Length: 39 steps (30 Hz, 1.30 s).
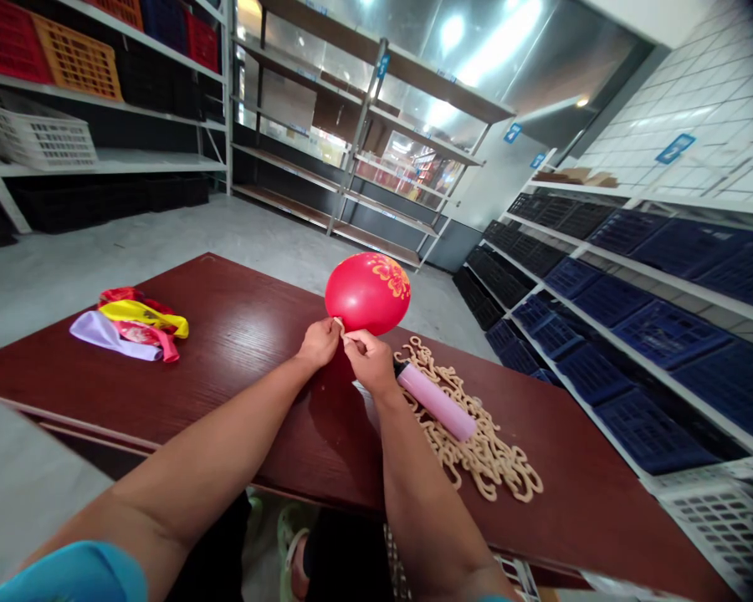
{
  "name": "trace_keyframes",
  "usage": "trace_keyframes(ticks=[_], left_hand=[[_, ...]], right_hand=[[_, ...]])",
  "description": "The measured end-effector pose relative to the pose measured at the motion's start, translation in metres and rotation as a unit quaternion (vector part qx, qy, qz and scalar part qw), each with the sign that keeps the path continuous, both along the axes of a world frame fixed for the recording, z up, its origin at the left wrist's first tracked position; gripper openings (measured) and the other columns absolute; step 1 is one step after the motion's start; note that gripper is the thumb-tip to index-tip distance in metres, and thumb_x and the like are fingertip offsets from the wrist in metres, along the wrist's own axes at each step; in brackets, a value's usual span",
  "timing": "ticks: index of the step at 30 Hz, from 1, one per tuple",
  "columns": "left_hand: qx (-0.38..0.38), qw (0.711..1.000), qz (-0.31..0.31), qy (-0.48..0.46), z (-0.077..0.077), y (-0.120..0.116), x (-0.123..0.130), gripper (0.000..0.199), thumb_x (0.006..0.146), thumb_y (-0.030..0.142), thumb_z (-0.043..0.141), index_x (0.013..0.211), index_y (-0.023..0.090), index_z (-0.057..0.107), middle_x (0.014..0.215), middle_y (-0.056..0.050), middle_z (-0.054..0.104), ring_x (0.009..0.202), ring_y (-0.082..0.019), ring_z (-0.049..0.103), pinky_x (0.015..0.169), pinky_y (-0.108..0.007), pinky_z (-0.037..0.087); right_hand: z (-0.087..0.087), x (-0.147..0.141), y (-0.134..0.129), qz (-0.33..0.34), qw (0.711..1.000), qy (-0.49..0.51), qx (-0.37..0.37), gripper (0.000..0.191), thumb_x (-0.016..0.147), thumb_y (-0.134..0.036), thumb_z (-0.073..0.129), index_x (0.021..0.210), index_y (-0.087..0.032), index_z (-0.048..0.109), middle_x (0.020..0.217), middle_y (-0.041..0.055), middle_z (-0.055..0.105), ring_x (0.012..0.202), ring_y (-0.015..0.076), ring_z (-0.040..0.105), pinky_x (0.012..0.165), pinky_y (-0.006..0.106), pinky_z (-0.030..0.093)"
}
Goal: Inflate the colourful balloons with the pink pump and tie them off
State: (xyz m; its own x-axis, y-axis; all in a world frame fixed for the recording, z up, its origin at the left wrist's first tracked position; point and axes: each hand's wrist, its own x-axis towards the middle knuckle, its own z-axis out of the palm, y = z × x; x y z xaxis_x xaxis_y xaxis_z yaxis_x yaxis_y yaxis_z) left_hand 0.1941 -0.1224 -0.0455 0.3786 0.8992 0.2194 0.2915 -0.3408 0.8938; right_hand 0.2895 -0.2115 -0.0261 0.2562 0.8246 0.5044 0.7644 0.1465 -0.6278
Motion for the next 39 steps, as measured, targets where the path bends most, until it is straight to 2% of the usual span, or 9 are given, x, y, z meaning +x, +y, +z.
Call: trace_keyframes(ticks=[4, 7, 12, 17, 20, 23, 31, 35, 39], left_hand=[[0.021, 1.000, -0.015, 0.004, 0.000, -0.002, 0.002, 0.032, 0.084, 0.033, 0.035, 0.062, 0.018, 0.053, 0.059, -0.002, 0.053, 0.059, -0.014, 0.048, 0.056, -0.024, 0.031], [0.032, 0.999, -0.021, 0.003, -0.003, -0.004, 0.005, 0.033, 0.084, 0.033, 0.036, 0.062, 0.017, 0.054, 0.059, -0.002, 0.054, 0.058, -0.014, 0.049, 0.055, -0.024, 0.031], [0.045, 0.998, -0.042, 0.001, -0.006, -0.009, 0.007, 0.033, 0.085, 0.033, 0.035, 0.064, 0.017, 0.054, 0.062, -0.003, 0.056, 0.058, -0.013, 0.049, 0.055, -0.023, 0.032], [0.066, 0.995, -0.039, 0.067, -0.003, -0.015, 0.003, 0.035, 0.087, 0.035, 0.031, 0.070, 0.017, 0.055, 0.063, -0.005, 0.056, 0.058, -0.013, 0.050, 0.055, -0.024, 0.032], [0.098, 0.987, -0.035, 0.120, 0.001, -0.018, 0.000, 0.033, 0.087, 0.031, 0.031, 0.074, 0.016, 0.057, 0.066, -0.006, 0.058, 0.060, -0.014, 0.051, 0.056, -0.025, 0.033], [0.117, 0.983, -0.042, 0.134, 0.003, -0.019, 0.000, 0.031, 0.087, 0.028, 0.030, 0.076, 0.015, 0.057, 0.069, -0.007, 0.059, 0.062, -0.015, 0.052, 0.059, -0.026, 0.035], [0.027, 0.992, -0.115, -0.043, -0.003, -0.020, 0.012, 0.035, 0.086, 0.037, 0.033, 0.069, 0.014, 0.054, 0.060, -0.002, 0.055, 0.056, -0.011, 0.049, 0.055, -0.023, 0.037], [-0.032, 0.979, -0.156, -0.125, -0.002, -0.021, 0.012, 0.036, 0.085, 0.041, 0.034, 0.065, 0.015, 0.049, 0.057, 0.000, 0.051, 0.053, -0.010, 0.047, 0.053, -0.022, 0.037], [-0.018, 0.978, -0.171, -0.121, 0.001, -0.022, 0.009, 0.037, 0.085, 0.042, 0.035, 0.064, 0.015, 0.050, 0.058, 0.000, 0.052, 0.054, -0.010, 0.048, 0.054, -0.022, 0.037]], right_hand=[[0.006, 0.002, -0.002, 0.037, 0.995, -0.076, 0.046, 0.020, 0.081, -0.024, 0.042, 0.086, -0.020, 0.061, 0.085, 0.0041, 0.060, 0.081, 0.0148, 0.054, 0.077, 0.027, 0.041], [0.005, 0.004, -0.002, 0.035, 0.995, -0.074, 0.062, 0.020, 0.082, -0.024, 0.042, 0.087, -0.020, 0.061, 0.089, 0.0055, 0.058, 0.086, 0.0154, 0.053, 0.080, 0.028, 0.042], [-0.002, 0.007, 0.002, 0.000, 0.997, 0.063, 0.041, 0.018, 0.077, -0.033, 0.050, 0.083, -0.021, 0.062, 0.078, 0.0022, 0.061, 0.072, 0.0148, 0.056, 0.067, 0.027, 0.046], [-0.008, 0.010, 0.006, 0.030, 0.972, 0.234, -0.021, 0.021, 0.071, -0.038, 0.056, 0.078, -0.019, 0.059, 0.067, -0.0011, 0.059, 0.051, 0.0100, 0.052, 0.047, 0.022, 0.043], [-0.008, 0.011, 0.005, 0.048, 0.965, 0.250, -0.053, 0.018, 0.071, -0.037, 0.055, 0.074, -0.019, 0.055, 0.056, -0.0044, 0.054, 0.043, 0.0085, 0.048, 0.042, 0.021, 0.038], [-0.008, 0.010, 0.004, 0.027, 0.980, 0.190, -0.051, 0.016, 0.074, -0.036, 0.052, 0.073, -0.020, 0.053, 0.049, -0.0059, 0.050, 0.043, 0.0094, 0.047, 0.045, 0.021, 0.037], [-0.012, 0.008, 0.010, -0.141, 0.985, 0.093, 0.030, 0.023, 0.075, -0.042, 0.050, 0.071, -0.020, 0.050, 0.063, -0.0004, 0.058, 0.061, 0.0140, 0.052, 0.057, 0.025, 0.040], [-0.018, 0.011, 0.013, -0.160, 0.980, 0.113, 0.039, 0.021, 0.075, -0.041, 0.049, 0.073, -0.020, 0.050, 0.064, -0.0005, 0.058, 0.062, 0.0144, 0.052, 0.057, 0.025, 0.041], [-0.021, 0.012, 0.015, -0.160, 0.978, 0.122, 0.048, 0.020, 0.075, -0.040, 0.048, 0.073, -0.021, 0.050, 0.062, -0.0016, 0.056, 0.060, 0.0141, 0.051, 0.055, 0.025, 0.041]])
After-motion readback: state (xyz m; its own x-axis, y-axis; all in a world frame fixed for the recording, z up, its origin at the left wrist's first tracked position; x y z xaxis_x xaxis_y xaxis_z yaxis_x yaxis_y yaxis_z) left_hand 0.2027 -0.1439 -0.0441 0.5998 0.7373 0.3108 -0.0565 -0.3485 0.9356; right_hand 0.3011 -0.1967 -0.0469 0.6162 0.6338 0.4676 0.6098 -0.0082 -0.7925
